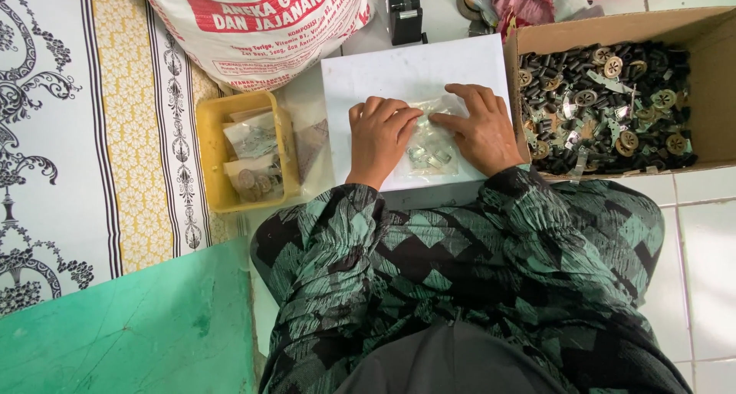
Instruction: The person sits on the floor and packs small metal buttons from a cardboard box into clear plastic bags. They place the buttons into a bag, seal it, and set it aside in a yellow container. The person then handles a small pink fabric item before returning to sort through the box of buttons.
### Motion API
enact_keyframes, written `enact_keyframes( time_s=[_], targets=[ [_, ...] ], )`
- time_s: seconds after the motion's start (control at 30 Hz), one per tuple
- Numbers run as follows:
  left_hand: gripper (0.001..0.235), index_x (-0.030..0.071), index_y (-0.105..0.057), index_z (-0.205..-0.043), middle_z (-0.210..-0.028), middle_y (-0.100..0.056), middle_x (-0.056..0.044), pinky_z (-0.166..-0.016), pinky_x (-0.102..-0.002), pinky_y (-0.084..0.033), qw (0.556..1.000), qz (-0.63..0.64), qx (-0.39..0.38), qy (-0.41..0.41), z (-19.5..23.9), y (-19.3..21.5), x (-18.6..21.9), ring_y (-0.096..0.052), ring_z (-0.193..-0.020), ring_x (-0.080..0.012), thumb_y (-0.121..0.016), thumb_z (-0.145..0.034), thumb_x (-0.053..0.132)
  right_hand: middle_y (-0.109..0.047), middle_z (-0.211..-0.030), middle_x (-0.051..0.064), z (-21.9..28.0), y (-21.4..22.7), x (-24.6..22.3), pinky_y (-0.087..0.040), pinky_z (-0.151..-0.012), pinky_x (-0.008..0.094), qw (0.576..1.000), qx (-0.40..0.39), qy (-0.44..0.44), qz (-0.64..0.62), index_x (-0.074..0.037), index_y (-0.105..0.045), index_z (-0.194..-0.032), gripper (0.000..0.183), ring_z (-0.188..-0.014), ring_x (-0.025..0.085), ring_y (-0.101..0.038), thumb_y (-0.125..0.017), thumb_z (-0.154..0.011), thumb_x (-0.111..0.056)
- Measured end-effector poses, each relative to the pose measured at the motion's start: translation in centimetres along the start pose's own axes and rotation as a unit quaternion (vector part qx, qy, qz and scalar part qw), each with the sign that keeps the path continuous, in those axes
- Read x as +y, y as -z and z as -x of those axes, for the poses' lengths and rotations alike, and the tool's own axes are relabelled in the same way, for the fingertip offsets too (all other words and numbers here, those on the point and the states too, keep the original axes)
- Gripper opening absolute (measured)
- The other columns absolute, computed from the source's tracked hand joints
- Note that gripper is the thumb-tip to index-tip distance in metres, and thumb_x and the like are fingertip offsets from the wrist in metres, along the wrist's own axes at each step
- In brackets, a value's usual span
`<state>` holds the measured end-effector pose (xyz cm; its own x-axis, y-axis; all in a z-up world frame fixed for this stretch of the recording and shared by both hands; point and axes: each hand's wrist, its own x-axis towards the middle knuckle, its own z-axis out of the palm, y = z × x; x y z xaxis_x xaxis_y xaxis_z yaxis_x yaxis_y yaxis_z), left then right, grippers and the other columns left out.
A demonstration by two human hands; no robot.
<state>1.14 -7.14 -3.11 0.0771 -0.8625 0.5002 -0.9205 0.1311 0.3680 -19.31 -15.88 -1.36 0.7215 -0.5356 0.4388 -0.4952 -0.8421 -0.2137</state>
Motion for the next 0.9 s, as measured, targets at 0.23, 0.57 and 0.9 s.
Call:
enact_keyframes(
  time_s=[0.23, 0.57, 0.9],
  targets=[
    [0.022, 0.026, -0.075, -0.115, -0.115, -0.062, 0.006, -0.098, -0.044, -0.035, 0.997, -0.068, -0.036, -0.016, 0.8, -1.3, -0.8, -0.047, -0.117, -0.0175, -0.077, -0.093, 0.024, -0.057, -0.142, 0.004, 0.5, -0.6, 0.6, -0.044, -0.096, 0.040, 1.000, -0.010, -0.009, -0.001, -0.035, -0.080, -0.114, 0.034, -0.133, 0.029, -0.049, -0.064, -0.101, -0.007],
    [0.035, 0.028, -0.067, -0.120, -0.108, -0.058, 0.006, -0.093, -0.042, -0.042, 0.993, 0.002, 0.007, 0.114, 0.0, 0.5, -0.4, -0.056, -0.106, -0.0187, -0.074, -0.092, 0.008, -0.054, -0.144, 0.004, 0.7, -0.6, 1.3, -0.044, -0.096, 0.043, 0.994, -0.012, -0.061, -0.095, -0.029, -0.079, -0.122, 0.033, -0.133, 0.030, -0.047, -0.063, -0.103, -0.008],
    [0.033, 0.031, -0.068, -0.122, -0.102, -0.059, 0.005, -0.087, -0.045, -0.044, 0.975, 0.064, -0.056, 0.207, -1.9, -2.0, -2.5, -0.060, -0.101, -0.0215, -0.079, -0.091, 0.028, -0.061, -0.133, 0.007, -1.0, 0.3, 0.6, -0.045, -0.099, 0.046, 0.963, 0.008, -0.115, -0.244, -0.021, -0.078, -0.124, 0.026, -0.126, 0.033, -0.052, -0.061, -0.108, -0.011]
  ],
)
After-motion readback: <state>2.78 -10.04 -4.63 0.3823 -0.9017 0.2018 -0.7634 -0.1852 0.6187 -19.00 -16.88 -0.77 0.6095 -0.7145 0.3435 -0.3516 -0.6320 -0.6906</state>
